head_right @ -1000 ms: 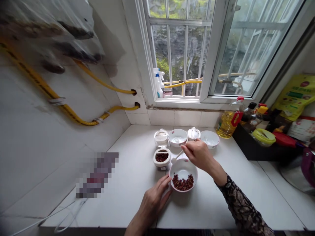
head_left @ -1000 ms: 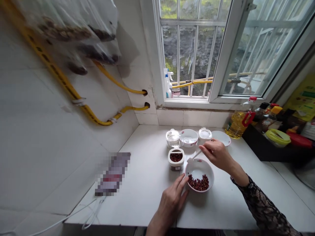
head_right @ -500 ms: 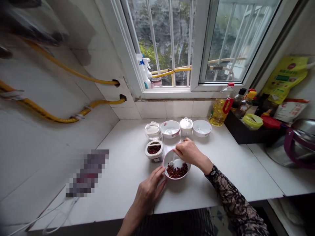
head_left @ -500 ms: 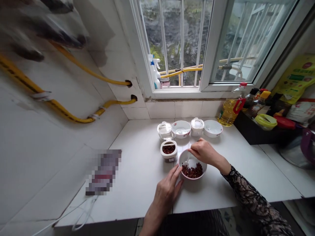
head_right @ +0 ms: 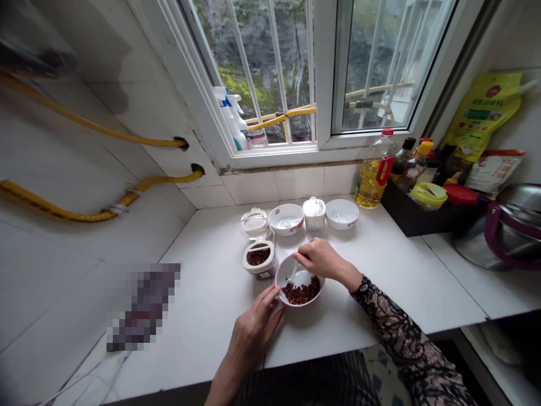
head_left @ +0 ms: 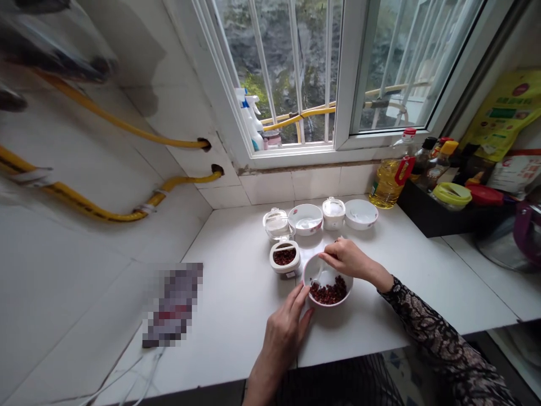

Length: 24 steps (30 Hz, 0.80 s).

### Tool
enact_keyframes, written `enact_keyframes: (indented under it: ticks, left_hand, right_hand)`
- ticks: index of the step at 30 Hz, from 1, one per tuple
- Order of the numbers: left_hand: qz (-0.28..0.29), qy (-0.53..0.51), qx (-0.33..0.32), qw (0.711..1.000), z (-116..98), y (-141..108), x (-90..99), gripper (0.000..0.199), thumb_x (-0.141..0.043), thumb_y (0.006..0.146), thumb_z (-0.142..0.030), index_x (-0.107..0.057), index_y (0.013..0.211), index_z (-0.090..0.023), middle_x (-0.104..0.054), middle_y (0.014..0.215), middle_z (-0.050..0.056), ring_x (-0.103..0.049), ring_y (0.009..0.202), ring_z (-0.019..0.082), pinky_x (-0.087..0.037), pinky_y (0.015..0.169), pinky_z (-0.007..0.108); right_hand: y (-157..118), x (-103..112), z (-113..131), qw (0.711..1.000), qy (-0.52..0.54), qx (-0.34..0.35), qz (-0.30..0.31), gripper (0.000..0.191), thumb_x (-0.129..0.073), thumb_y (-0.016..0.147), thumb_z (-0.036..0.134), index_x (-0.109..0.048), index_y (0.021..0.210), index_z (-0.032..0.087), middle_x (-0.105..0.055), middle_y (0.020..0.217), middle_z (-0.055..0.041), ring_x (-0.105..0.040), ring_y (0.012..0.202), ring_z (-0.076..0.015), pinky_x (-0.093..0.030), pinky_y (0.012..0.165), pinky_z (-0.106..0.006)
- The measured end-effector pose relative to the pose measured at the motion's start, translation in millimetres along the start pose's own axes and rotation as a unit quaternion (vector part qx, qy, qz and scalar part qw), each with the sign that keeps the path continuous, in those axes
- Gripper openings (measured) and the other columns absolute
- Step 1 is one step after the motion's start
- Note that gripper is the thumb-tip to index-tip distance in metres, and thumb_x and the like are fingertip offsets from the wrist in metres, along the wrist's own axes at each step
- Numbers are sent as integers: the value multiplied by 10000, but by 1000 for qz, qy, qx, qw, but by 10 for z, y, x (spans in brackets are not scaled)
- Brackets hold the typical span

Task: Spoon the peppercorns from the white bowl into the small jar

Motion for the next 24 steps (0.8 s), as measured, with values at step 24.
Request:
enact_keyframes:
  ticks: [24]
  left_hand:
    - [-6, 10, -9, 1000, 1, -19, 9, 381, -440, 1002, -209, -453, 1380, -163, -666, 1243, 163, -692, 1088, 229, -601, 826, 278]
  right_hand:
    - [-21, 14, -132, 998, -21, -53, -32, 422, -541, 950, 258, -533, 538, 169, -584, 522, -8, -395, 500, -101, -284, 614, -266]
Point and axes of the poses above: each hand's wrist, its own y-axis towards the middle knuckle, its own x-axis out of the back of the hand, z = x × y, the point moved 6 cm from there along y, towards the middle knuckle
